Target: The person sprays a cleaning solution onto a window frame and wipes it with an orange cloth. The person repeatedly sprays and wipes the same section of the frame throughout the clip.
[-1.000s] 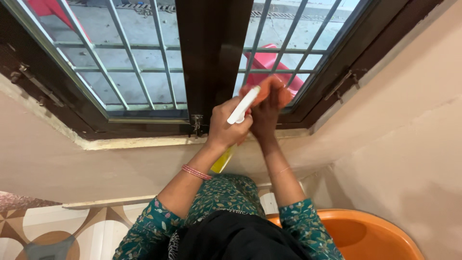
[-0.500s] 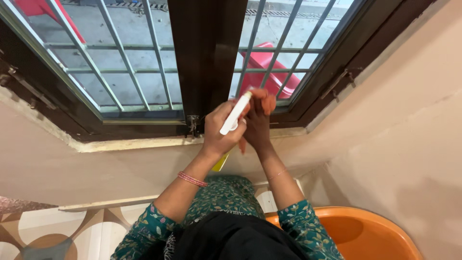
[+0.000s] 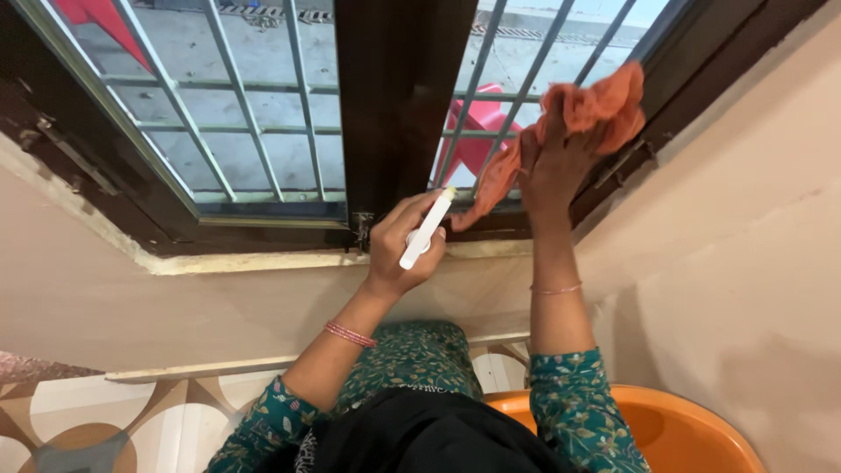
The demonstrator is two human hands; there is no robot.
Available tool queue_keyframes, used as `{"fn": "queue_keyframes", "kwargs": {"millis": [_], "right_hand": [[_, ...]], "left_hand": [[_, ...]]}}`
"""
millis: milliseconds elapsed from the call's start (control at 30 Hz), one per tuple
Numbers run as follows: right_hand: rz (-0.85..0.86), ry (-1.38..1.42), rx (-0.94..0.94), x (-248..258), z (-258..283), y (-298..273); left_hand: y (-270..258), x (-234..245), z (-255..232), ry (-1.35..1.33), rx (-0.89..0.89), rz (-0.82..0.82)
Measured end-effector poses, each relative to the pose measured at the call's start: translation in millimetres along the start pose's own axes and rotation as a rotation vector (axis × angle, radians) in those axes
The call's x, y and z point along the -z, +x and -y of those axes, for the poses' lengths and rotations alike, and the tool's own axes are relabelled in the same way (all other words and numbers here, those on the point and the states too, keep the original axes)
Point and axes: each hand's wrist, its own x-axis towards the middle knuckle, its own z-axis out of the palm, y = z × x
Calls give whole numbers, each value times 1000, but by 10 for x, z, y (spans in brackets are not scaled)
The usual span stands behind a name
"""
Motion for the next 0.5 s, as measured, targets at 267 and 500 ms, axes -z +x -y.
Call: {"fn": "queue_keyframes", "kwargs": {"millis": [267, 500], "right_hand": [[96, 9, -246, -464, 430, -1289], [153, 104, -141, -320, 711, -1414]], "left_hand": [[-17, 49, 84, -35, -40, 97], [-133, 60, 249, -250, 350, 277]]}}
